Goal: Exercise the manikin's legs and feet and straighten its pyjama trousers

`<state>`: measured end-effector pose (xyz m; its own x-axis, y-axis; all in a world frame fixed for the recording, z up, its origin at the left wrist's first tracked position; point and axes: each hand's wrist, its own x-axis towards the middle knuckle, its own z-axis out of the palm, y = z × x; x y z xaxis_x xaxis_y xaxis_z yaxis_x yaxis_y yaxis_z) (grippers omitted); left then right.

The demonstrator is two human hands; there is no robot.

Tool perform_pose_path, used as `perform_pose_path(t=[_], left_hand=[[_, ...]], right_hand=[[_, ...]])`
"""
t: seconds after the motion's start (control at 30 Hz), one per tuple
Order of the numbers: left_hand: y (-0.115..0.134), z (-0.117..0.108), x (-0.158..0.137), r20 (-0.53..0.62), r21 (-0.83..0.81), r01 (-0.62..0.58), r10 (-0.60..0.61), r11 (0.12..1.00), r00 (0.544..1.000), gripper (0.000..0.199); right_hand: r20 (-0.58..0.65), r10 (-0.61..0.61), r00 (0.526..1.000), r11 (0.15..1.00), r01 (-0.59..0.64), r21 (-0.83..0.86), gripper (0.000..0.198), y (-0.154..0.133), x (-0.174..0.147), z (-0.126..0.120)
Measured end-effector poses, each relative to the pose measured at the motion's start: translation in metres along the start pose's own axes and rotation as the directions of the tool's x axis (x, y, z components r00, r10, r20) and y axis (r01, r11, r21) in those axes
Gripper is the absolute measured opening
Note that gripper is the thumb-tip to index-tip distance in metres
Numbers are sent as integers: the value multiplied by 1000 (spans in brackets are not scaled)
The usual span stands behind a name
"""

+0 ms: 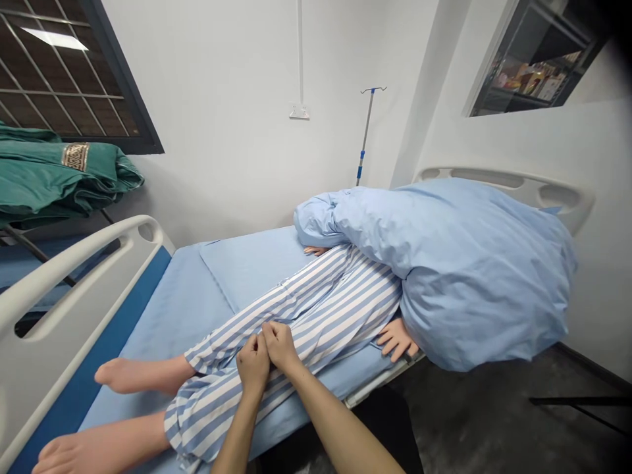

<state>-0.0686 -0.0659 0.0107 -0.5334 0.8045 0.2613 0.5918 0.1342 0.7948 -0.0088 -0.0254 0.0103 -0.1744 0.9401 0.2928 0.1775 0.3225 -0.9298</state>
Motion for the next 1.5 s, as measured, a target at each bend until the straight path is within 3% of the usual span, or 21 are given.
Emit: perform_pose_path(t=[0.1, 0.23, 0.33, 0.43, 0.53, 0.67, 0.77, 0.9, 1.13, 1.27, 1.37, 1.5], left_hand=[[-1, -4, 2, 55, -15, -5, 6, 1000, 998, 33], [2, -4, 2, 48, -14, 14, -13, 1000, 999, 35], [1, -3, 1, 56, -36, 32, -30, 999, 998, 35], [6, -3, 8, 40, -173, 119, -113, 978, 993, 35], [27, -3, 20, 8, -422, 193, -209, 886, 978, 33], [63, 14, 28, 59, -595, 178, -179, 784, 982, 33], [71, 40, 18, 89, -564, 200, -182, 801, 979, 32], [61, 64, -1, 55, -366, 159, -150, 917, 987, 34], [54, 60, -4, 115, -311, 79, -46, 947, 992, 35], [56, 63, -6, 119, -271, -4, 37, 963, 992, 32], [55, 67, -9, 145, -261, -14, 53, 965, 988, 33], [52, 68, -11, 144, -291, 11, 33, 957, 989, 34]], right_hand=[[33, -9, 999, 1000, 8, 4, 39, -6, 5, -10], [28, -52, 998, 999, 53, -11, 41, -7, 17, -38], [3, -8, 1000, 1000, 8, -13, 44, 4, 22, -54], [-46, 31, 998, 999, -32, -24, 45, 19, 22, -57], [-77, 49, 996, 999, -50, -10, 47, 30, 21, -54], [-53, 83, 995, 994, -80, 68, 49, 34, 22, -52], [-47, 126, 991, 979, -116, 167, 48, 33, 25, -55], [-113, 201, 973, 953, -167, 252, 43, 30, 28, -59], [-159, 237, 959, 933, -178, 314, 40, 25, 29, -59], [-152, 292, 944, 893, -212, 397, 41, 19, 39, -75], [-144, 189, 971, 950, -144, 277, 43, 17, 48, -98], [-94, -20, 995, 992, 8, -126, 46, 28, 46, -121]])
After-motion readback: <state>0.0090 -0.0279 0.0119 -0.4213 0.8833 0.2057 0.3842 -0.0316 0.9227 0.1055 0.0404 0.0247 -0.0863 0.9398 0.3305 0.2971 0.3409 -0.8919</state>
